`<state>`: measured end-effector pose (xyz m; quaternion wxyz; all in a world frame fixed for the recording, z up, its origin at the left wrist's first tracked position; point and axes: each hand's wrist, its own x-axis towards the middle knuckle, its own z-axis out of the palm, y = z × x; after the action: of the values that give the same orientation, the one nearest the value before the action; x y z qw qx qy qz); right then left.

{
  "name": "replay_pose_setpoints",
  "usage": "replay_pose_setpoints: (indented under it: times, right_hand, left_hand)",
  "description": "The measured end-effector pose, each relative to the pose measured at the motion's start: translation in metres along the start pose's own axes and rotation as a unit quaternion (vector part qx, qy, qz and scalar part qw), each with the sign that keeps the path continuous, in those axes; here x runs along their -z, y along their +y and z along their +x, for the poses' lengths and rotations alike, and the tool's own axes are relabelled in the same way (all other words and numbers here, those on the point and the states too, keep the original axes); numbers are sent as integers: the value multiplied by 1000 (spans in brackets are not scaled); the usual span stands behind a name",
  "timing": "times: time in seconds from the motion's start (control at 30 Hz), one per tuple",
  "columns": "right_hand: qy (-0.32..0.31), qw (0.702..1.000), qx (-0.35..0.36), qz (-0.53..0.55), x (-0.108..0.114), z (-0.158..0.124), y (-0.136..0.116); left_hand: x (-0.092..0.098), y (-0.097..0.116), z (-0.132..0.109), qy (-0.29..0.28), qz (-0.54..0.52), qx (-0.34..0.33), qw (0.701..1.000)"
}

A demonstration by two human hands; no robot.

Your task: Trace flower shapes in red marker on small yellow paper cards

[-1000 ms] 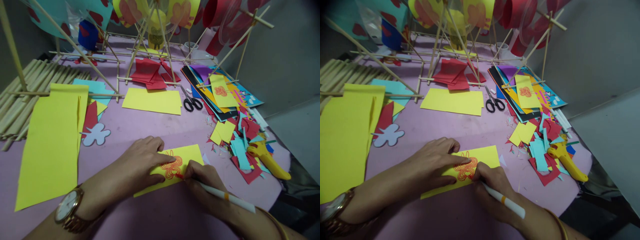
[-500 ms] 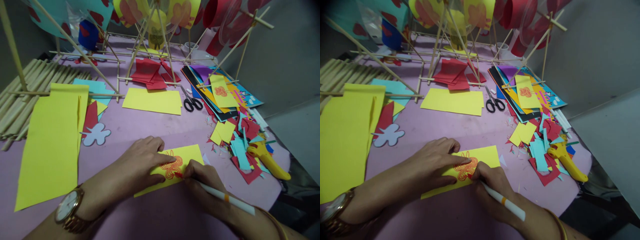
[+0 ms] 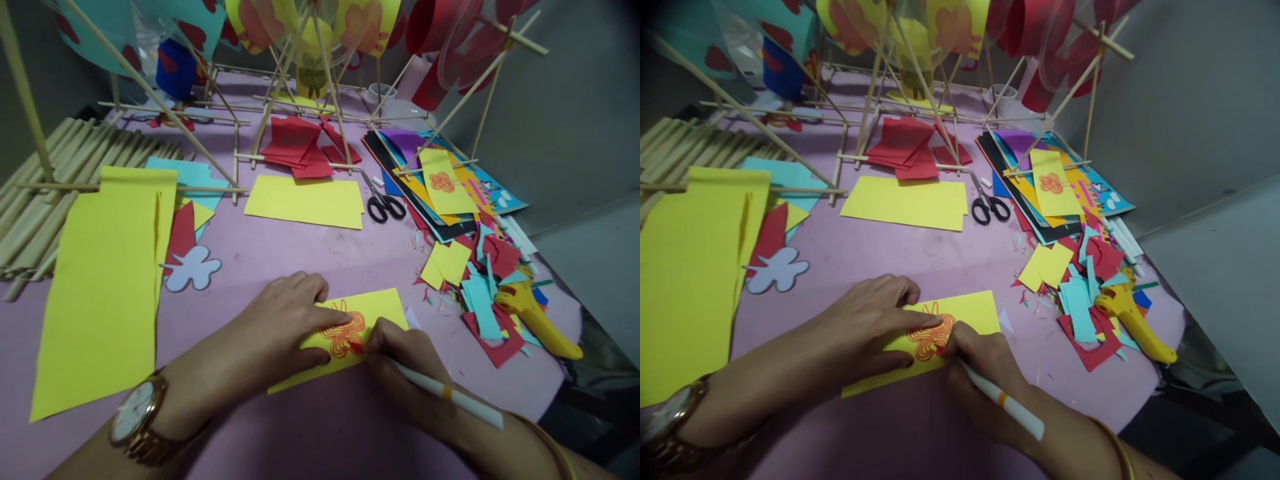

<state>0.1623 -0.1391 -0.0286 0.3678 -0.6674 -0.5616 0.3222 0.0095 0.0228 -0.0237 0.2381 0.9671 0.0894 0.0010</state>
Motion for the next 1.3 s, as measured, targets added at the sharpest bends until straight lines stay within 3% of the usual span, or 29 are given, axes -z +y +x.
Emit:
replay_pose_setpoints:
  times: [0.23,0.63,0.87,1.3]
  right_hand:
    - [25,999,5,-26,1,0,0]
    - [-11,1000,16,20,2,0,2]
    - [-3,1000,21,22,0,-2,7]
    - [-25,1000,3,15,1,3,-2]
  left_hand:
    - [-1,0,-1,1,3,-2,1000]
    - [-3,-2,0,-1,2,-5,1000]
    - [-1,0,-1,2,4,-2,1000]
    - [-1,-1,-1,4,6,-4,1000]
